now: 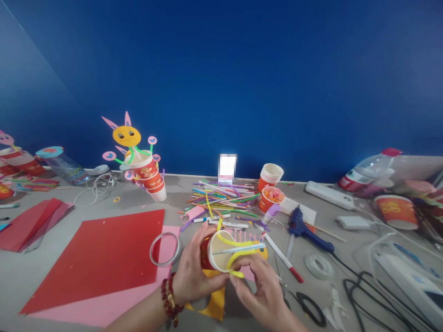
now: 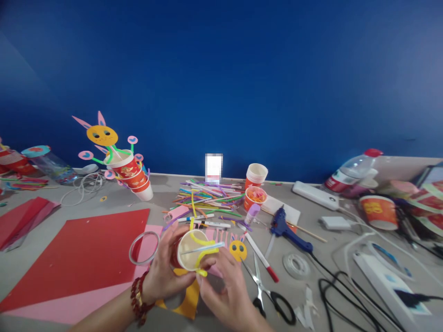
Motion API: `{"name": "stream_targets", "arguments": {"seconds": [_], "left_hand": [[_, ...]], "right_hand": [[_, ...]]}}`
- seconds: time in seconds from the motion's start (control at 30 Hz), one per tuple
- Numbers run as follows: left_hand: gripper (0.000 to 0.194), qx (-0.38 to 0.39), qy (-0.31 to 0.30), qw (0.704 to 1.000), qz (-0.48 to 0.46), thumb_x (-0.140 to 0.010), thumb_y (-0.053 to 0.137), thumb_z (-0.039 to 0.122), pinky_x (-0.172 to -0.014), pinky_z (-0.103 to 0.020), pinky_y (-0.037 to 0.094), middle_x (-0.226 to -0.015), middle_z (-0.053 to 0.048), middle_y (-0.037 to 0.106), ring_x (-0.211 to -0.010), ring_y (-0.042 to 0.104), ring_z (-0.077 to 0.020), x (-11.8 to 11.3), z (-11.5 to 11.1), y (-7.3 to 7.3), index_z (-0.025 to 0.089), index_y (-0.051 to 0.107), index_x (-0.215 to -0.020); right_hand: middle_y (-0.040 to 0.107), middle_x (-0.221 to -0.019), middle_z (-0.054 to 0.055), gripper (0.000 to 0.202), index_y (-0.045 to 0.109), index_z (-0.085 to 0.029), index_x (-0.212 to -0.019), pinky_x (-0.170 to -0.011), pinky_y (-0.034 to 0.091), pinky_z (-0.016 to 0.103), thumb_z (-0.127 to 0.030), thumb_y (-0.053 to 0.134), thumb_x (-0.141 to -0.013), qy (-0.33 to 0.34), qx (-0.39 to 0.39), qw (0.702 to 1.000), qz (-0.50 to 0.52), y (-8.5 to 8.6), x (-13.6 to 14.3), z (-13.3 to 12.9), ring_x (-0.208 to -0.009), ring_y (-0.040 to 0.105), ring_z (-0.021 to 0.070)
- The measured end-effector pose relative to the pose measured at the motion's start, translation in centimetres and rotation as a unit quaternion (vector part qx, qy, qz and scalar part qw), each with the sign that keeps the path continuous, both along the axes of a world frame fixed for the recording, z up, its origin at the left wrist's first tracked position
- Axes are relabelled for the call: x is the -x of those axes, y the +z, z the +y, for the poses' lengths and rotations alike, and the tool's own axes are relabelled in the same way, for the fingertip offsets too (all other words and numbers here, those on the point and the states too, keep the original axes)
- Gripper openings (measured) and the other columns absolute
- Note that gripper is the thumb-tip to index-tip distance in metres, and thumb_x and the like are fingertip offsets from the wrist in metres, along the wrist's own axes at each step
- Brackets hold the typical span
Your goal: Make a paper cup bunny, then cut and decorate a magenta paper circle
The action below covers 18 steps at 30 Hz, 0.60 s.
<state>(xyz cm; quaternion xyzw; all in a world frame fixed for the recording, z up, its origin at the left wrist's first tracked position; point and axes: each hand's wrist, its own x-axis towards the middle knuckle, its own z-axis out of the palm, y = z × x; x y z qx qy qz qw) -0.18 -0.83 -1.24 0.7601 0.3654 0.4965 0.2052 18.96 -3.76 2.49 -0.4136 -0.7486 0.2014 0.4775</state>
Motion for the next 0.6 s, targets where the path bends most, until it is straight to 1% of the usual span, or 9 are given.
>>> {"name": "stream_targets", "arguments": {"seconds": [0.23, 0.43, 0.6], "left_hand": [[0.103, 0.019, -0.024, 0.999, -0.025, -0.071, 0.075, 0.023, -0.102, -0.055, 0.046, -0.137, -0.019, 0.050, -0.124, 0.054, -0.0369, -0.21, 0.03, -0.08, 0.022, 0.011, -0.152], [0.105, 0.008, -0.012, 1.000, -0.007, -0.070, 0.078, 0.025, -0.102, -0.056, 0.045, -0.137, -0.018, 0.050, -0.126, 0.052, -0.0380, -0.10, 0.11, -0.18, 0.024, 0.012, -0.152], [0.102, 0.013, -0.008, 1.000, -0.012, -0.072, 0.077, 0.027, -0.102, -0.054, 0.045, -0.137, -0.019, 0.051, -0.126, 0.053, -0.0373, -0.15, 0.18, -0.20, 0.022, 0.013, -0.152]], "right_hand": [[0.066, -0.078, 0.000, 0.013, 0.057, -0.024, -0.086, -0.069, 0.049, 0.028, -0.013, 0.060, -0.081, 0.009, 0.002, 1.000, 0.000, -0.11, 0.01, -0.01, -0.072, 0.063, 0.0182], [0.066, -0.076, -0.001, 0.014, 0.057, -0.024, -0.085, -0.068, 0.049, 0.026, -0.012, 0.060, -0.080, 0.008, -0.003, 1.000, 0.010, 0.30, 0.09, 0.12, -0.069, 0.064, 0.0171], [0.066, -0.076, 0.000, 0.013, 0.057, -0.024, -0.085, -0.069, 0.049, 0.027, -0.012, 0.059, -0.081, 0.011, -0.002, 1.000, 0.013, 0.40, 0.15, 0.23, -0.069, 0.063, 0.0172]]}}
